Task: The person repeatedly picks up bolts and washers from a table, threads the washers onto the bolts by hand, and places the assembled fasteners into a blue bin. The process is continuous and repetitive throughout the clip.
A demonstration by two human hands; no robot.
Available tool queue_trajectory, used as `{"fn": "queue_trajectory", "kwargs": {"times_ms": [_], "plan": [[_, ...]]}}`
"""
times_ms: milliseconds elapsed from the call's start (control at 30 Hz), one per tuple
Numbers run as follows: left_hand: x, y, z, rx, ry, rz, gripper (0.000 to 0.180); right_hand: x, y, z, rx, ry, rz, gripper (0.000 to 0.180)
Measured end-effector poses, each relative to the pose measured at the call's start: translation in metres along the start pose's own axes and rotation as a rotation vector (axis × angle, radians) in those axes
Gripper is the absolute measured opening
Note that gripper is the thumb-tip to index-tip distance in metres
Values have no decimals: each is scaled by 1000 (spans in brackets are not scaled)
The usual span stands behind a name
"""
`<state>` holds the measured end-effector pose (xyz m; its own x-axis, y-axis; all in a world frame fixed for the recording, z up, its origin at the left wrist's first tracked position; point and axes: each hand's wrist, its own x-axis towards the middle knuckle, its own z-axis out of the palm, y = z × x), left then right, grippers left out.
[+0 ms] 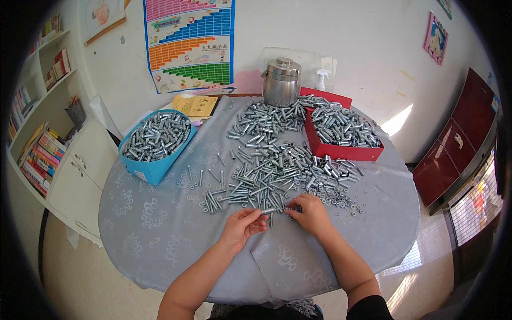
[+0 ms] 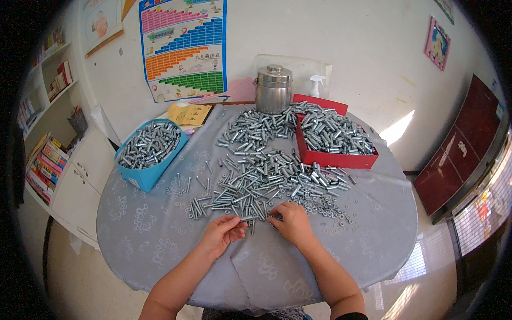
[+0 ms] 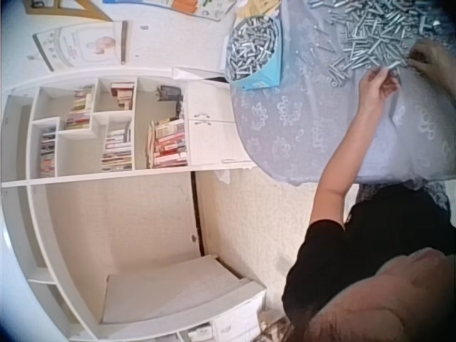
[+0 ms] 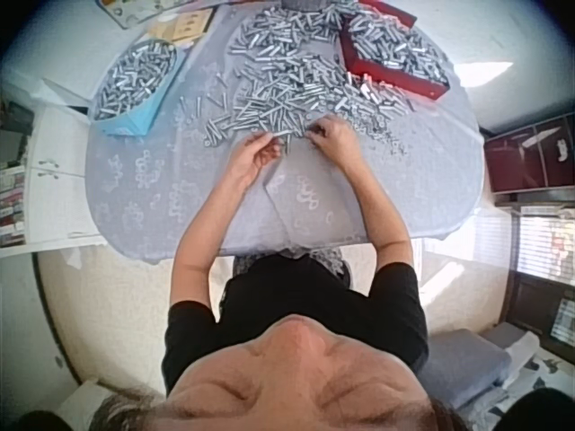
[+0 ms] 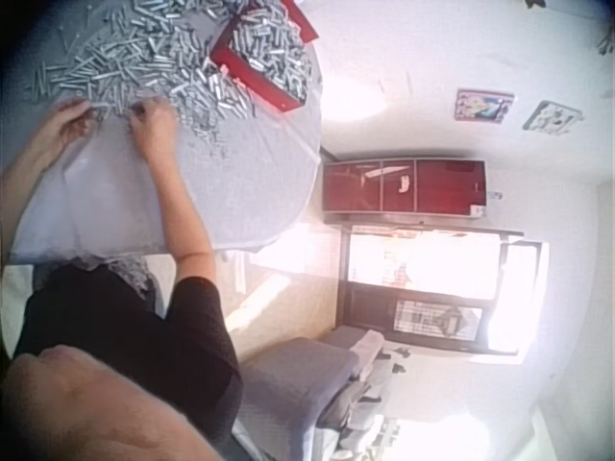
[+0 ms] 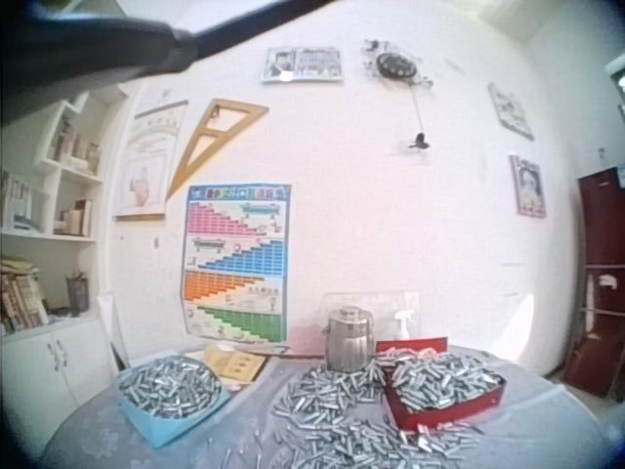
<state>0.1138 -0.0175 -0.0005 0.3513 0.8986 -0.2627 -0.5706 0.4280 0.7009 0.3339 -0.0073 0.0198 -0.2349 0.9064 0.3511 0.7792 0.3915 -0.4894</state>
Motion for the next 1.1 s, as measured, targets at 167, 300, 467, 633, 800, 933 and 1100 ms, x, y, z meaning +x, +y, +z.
{"fn": "queue_trajectory", "kwargs": {"times_ms": [167,300,467,633,800,933,1100], "plan": [[-1,1,0,3,11,-1,13,1,3,1,-3,-6,-10,19],[-1,0,-1,4,10,3,14,3,-14,-7,626,-95,353,17],[-1,1,1,12,11,-6,14,3,-14,-6,1054,-152,376,14],[-2,2,1,16,5,-22,15,2,-18,-4,1012,-165,371,16],[-1,1,0,4,7,-29,15,0,-15,1,883,-137,321,16],[-2,2,1,10,14,-16,15,1,-21,1,831,-95,246,16],[-2,-1,2,67,41,42,15,-1,-20,4,785,-89,210,19]]}}
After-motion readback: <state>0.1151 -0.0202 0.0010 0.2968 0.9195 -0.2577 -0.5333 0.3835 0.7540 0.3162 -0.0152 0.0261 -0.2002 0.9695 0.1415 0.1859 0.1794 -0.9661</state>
